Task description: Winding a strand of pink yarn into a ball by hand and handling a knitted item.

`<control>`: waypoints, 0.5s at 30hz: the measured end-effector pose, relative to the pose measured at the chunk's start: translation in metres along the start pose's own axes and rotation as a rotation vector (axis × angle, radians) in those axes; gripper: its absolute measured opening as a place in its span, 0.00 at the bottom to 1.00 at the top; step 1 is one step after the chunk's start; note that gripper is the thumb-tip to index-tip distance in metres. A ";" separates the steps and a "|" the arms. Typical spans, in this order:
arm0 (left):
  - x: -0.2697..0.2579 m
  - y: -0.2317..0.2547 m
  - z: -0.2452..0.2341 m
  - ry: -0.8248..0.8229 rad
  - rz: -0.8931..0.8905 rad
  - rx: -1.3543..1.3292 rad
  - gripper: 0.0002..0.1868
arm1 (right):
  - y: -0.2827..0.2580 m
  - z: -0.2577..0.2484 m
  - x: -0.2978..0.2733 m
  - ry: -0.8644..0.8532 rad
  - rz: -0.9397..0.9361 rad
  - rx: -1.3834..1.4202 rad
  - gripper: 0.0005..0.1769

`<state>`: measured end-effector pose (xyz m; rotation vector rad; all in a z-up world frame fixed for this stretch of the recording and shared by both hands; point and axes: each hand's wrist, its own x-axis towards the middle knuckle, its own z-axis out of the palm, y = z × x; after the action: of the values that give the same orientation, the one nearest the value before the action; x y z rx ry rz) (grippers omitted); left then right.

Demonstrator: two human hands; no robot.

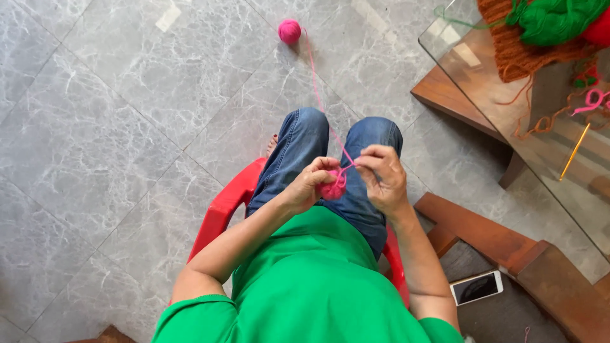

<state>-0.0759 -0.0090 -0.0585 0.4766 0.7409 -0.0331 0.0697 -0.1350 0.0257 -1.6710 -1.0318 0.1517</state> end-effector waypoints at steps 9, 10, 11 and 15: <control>-0.013 -0.020 0.012 -0.062 -0.020 -0.285 0.25 | 0.051 -0.019 -0.008 0.155 0.114 -0.305 0.07; -0.007 -0.023 0.010 -0.059 -0.019 -0.286 0.25 | 0.040 -0.014 -0.018 0.153 0.115 -0.303 0.07; -0.001 -0.028 0.009 -0.062 0.075 -0.282 0.28 | 0.028 -0.011 -0.030 0.018 0.254 -0.189 0.10; 0.025 -0.048 0.011 -0.067 0.247 -0.204 0.33 | 0.013 0.014 -0.062 -0.041 0.393 -0.207 0.21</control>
<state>-0.0602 -0.0535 -0.0876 0.3670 0.6075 0.2546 0.0311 -0.1671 -0.0150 -2.0558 -0.7578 0.3474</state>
